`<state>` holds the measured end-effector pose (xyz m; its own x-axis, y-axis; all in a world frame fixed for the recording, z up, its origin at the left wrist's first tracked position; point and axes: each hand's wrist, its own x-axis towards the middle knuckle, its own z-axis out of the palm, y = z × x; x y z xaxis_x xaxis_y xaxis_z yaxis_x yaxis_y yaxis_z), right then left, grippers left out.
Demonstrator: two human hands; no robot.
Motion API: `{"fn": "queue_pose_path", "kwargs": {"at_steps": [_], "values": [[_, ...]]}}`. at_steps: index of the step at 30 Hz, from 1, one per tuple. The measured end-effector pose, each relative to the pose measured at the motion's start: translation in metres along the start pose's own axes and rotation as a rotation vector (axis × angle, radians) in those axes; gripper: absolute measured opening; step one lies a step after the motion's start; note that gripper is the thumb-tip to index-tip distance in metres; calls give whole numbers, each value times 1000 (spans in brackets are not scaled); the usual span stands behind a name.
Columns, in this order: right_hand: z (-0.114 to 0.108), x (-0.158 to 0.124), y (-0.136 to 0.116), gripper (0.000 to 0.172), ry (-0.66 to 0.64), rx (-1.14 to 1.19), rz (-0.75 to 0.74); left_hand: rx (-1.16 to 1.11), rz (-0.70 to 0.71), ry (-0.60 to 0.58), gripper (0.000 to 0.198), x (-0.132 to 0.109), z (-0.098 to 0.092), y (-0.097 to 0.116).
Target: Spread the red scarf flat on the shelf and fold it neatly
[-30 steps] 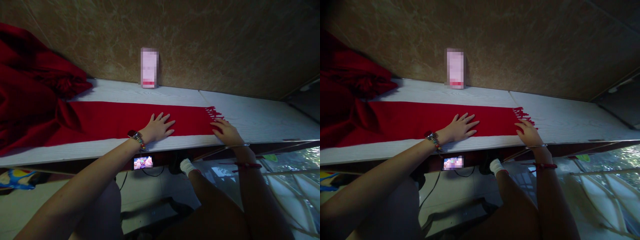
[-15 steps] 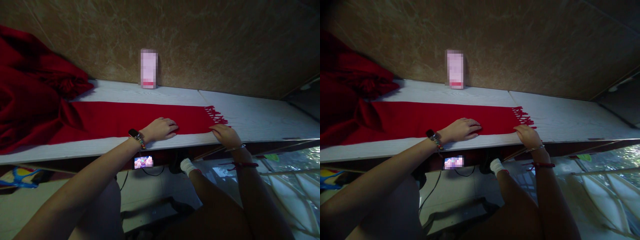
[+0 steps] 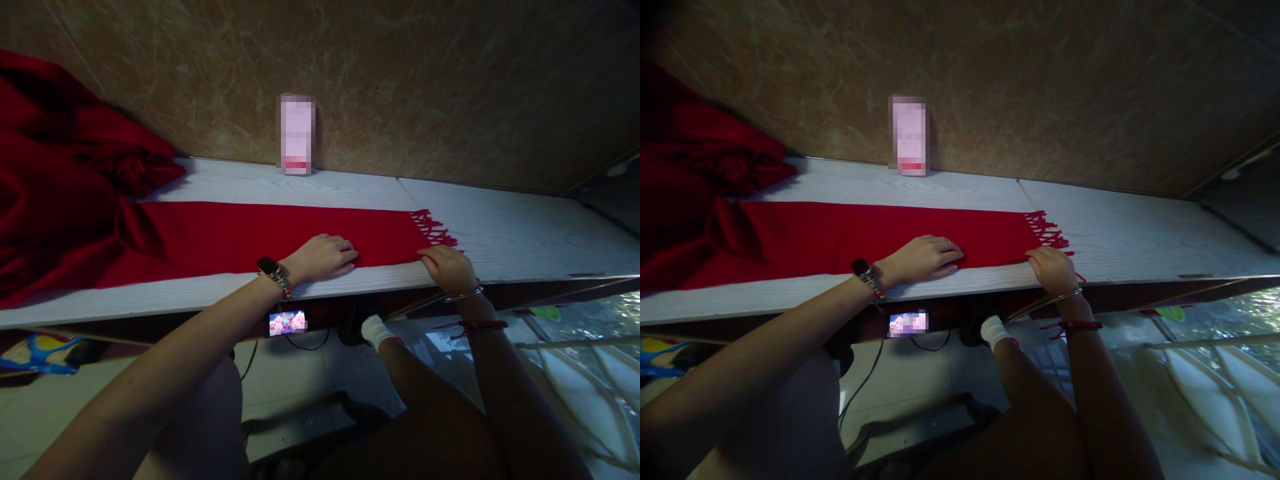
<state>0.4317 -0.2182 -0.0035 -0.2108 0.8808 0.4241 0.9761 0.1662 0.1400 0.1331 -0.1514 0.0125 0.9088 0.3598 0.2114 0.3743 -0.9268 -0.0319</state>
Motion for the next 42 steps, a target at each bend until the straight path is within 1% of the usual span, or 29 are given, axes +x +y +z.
{"fn": "queue_pose_path", "kwargs": {"at_steps": [6, 9, 15, 20, 29, 37, 42], "values": [[7, 1, 5, 19, 136, -37, -46, 21, 9, 31, 31, 2, 4, -1], [10, 1, 6, 16, 165, -30, -76, 28, 12, 41, 31, 2, 5, -2], [7, -2, 6, 22, 163, 34, -118, 42, 34, 11, 32, 1, 3, -2], [5, -6, 6, 23, 169, 65, -160, 34, 30, -3, 32, 1, 3, -1], [5, -3, 0, 23, 169, 41, -191, 1, 45, 10, 35, 1, 5, -1], [5, 5, -12, 23, 116, -17, -226, -36, 17, -19, 37, 2, 7, -2], [4, 7, -14, 22, 121, -45, -210, -47, -3, -50, 37, 2, 4, -1]]}}
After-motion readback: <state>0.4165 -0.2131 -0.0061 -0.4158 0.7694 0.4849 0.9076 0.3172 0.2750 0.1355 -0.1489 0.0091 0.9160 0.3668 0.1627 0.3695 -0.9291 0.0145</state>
